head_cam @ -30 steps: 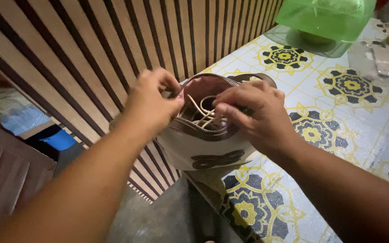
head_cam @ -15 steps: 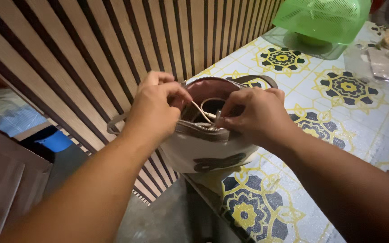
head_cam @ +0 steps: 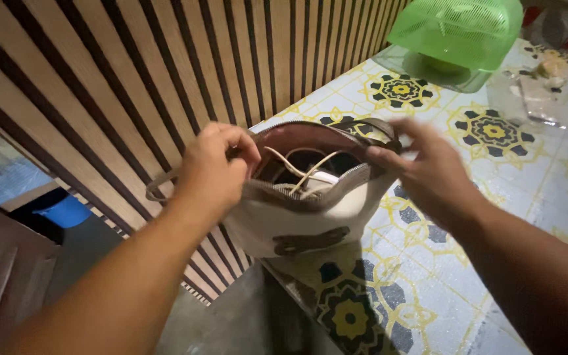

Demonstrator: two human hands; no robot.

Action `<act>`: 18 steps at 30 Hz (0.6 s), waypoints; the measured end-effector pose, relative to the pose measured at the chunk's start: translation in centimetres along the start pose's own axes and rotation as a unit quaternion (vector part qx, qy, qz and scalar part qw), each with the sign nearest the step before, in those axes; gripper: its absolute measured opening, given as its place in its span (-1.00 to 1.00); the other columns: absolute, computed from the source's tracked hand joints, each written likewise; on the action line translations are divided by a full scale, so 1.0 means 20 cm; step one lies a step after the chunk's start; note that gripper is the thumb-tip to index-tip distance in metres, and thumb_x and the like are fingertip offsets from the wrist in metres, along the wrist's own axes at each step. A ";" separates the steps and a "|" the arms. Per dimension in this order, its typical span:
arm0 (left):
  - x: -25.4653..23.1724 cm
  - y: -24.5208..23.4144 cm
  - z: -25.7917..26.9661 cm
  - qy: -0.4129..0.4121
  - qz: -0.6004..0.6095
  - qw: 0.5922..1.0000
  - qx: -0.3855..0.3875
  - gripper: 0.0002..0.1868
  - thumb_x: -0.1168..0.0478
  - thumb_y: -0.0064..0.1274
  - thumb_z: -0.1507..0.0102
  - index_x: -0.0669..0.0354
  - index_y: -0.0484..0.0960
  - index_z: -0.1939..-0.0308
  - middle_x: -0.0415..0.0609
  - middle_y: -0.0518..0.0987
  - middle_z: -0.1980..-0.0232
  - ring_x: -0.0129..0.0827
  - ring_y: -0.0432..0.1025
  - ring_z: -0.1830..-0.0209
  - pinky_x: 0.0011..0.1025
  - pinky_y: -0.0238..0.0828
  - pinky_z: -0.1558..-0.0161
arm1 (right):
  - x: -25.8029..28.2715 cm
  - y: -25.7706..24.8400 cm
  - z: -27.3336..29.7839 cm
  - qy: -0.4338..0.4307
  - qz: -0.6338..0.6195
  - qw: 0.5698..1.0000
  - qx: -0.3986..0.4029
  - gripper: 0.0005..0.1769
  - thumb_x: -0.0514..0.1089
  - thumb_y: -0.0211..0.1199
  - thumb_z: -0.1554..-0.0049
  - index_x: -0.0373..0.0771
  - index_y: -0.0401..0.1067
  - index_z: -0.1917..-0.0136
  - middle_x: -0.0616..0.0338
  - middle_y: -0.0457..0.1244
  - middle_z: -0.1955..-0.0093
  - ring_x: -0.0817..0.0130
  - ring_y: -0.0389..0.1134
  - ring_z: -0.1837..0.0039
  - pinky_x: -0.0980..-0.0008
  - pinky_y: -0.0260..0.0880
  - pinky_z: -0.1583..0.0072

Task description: The person packs a small handbag with daily essentials, including a charger, a small pouch, a bottle of hand sanitizer, and a hair tie. They place each item into the bag, zip it closed, then unzip it to remove the items and place them on the table.

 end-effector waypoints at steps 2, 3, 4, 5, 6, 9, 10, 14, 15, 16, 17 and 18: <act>0.03 -0.01 -0.08 -0.047 -0.013 0.998 0.027 -0.79 0.50 0.02 -0.07 0.13 0.67 0.39 -0.02 0.61 0.07 -0.24 0.54 0.06 -0.30 0.49 0.00 | 0.02 0.03 -0.01 -0.077 -0.062 0.995 0.033 -0.74 -0.11 0.23 -0.22 -0.21 0.44 -0.16 0.16 0.41 0.02 0.35 0.39 -0.01 0.36 0.38 -0.02; 0.05 -0.03 -0.12 -0.070 -0.020 0.997 0.041 -0.78 0.50 0.02 -0.09 0.10 0.67 0.40 -0.05 0.62 0.09 -0.27 0.55 0.08 -0.31 0.50 0.01 | 0.04 0.04 -0.02 -0.115 -0.093 0.988 0.049 -0.77 -0.11 0.16 -0.26 -0.25 0.44 -0.13 0.17 0.43 0.01 0.37 0.42 -0.02 0.40 0.39 -0.05; 0.08 -0.04 -0.17 -0.104 -0.028 0.993 0.041 -0.79 0.49 0.00 -0.12 0.10 0.66 0.40 -0.06 0.63 0.09 -0.26 0.57 0.10 -0.29 0.52 0.04 | 0.03 0.02 -0.03 -0.101 -0.055 0.993 0.016 -0.77 -0.11 0.14 -0.28 -0.26 0.43 -0.13 0.14 0.41 0.03 0.35 0.39 0.02 0.37 0.37 -0.01; 0.11 -0.06 -0.21 -0.138 -0.037 0.989 0.041 -0.80 0.48 -0.01 -0.16 0.10 0.65 0.39 -0.08 0.63 0.08 -0.26 0.58 0.12 -0.27 0.54 0.06 | 0.02 0.01 -0.05 -0.087 -0.018 0.996 -0.017 -0.77 -0.11 0.11 -0.30 -0.27 0.42 -0.14 0.11 0.39 0.05 0.32 0.37 0.06 0.34 0.36 0.03; 0.13 -0.07 -0.25 -0.171 -0.045 0.983 0.040 -0.80 0.47 -0.03 -0.19 0.10 0.64 0.39 -0.10 0.63 0.07 -0.25 0.60 0.14 -0.24 0.56 0.09 | 0.01 0.00 -0.06 -0.074 0.020 0.996 -0.051 -0.77 -0.11 0.08 -0.32 -0.27 0.42 -0.14 0.08 0.37 0.07 0.29 0.35 0.10 0.31 0.34 0.07; 0.10 -0.05 -0.37 -0.102 -0.095 0.984 0.113 -0.79 0.50 0.08 -0.08 0.08 0.70 0.42 -0.06 0.67 0.16 -0.33 0.56 0.03 -0.27 0.51 0.00 | 0.02 0.06 -0.07 -0.053 0.072 0.995 -0.039 -0.75 -0.10 0.11 -0.31 -0.30 0.36 -0.16 0.01 0.35 0.13 0.31 0.37 0.10 0.32 0.36 0.05; 0.04 -0.06 -0.38 -0.008 -0.112 0.993 0.041 -0.84 0.45 0.15 -0.02 0.09 0.70 0.41 0.00 0.65 0.14 -0.21 0.53 0.03 -0.22 0.49 0.02 | 0.02 0.08 -0.07 -0.043 0.048 0.997 -0.035 -0.75 -0.11 0.11 -0.30 -0.28 0.37 -0.17 0.02 0.36 0.12 0.30 0.36 0.11 0.30 0.36 0.06; -0.16 0.13 -0.37 0.106 -0.020 0.994 0.003 -0.88 0.41 0.12 -0.06 0.15 0.66 0.34 0.05 0.58 0.11 -0.16 0.52 0.10 -0.21 0.49 0.06 | 0.03 0.12 -0.09 -0.033 0.004 0.999 -0.030 -0.75 -0.16 0.08 -0.26 -0.25 0.37 -0.19 0.05 0.38 0.11 0.32 0.38 0.10 0.30 0.38 0.05; -0.23 0.22 -0.36 0.117 0.028 0.992 0.030 -0.90 0.36 0.12 -0.08 0.15 0.65 0.33 0.05 0.61 0.15 -0.13 0.54 0.11 -0.20 0.50 0.05 | 0.03 0.13 -0.10 -0.038 0.007 0.999 -0.031 -0.75 -0.17 0.08 -0.25 -0.25 0.36 -0.19 0.05 0.38 0.11 0.33 0.39 0.09 0.32 0.39 0.04; -0.29 0.29 -0.34 0.131 0.076 0.987 0.058 -0.92 0.31 0.12 -0.11 0.15 0.65 0.31 0.05 0.64 0.19 -0.11 0.56 0.12 -0.20 0.50 0.03 | 0.03 0.14 -0.11 -0.037 0.011 0.999 -0.035 -0.74 -0.19 0.07 -0.25 -0.24 0.37 -0.20 0.04 0.38 0.10 0.32 0.39 0.09 0.32 0.40 0.03; -0.32 0.36 -0.32 0.100 0.057 0.987 0.111 -0.86 0.20 0.17 -0.13 0.16 0.65 0.29 0.10 0.66 0.20 -0.06 0.58 0.13 -0.17 0.50 0.04 | 0.02 0.15 -0.12 -0.035 0.015 0.999 -0.039 -0.73 -0.20 0.05 -0.25 -0.23 0.37 -0.22 0.03 0.37 0.09 0.31 0.39 0.08 0.32 0.40 0.03; -0.34 0.41 -0.30 0.073 0.038 0.983 0.166 -0.76 0.08 0.21 -0.15 0.18 0.65 0.27 0.14 0.67 0.22 -0.01 0.59 0.14 -0.15 0.50 0.06 | 0.00 0.16 -0.12 -0.032 0.018 0.998 -0.046 -0.71 -0.22 0.03 -0.25 -0.23 0.37 -0.23 0.02 0.37 0.08 0.29 0.39 0.08 0.32 0.40 0.02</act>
Point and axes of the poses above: each hand's wrist, its own z-axis away from the middle knuckle, its own y-axis out of the palm, x = y × z, the point moved 6 cm from there along -z, towards the middle knuckle
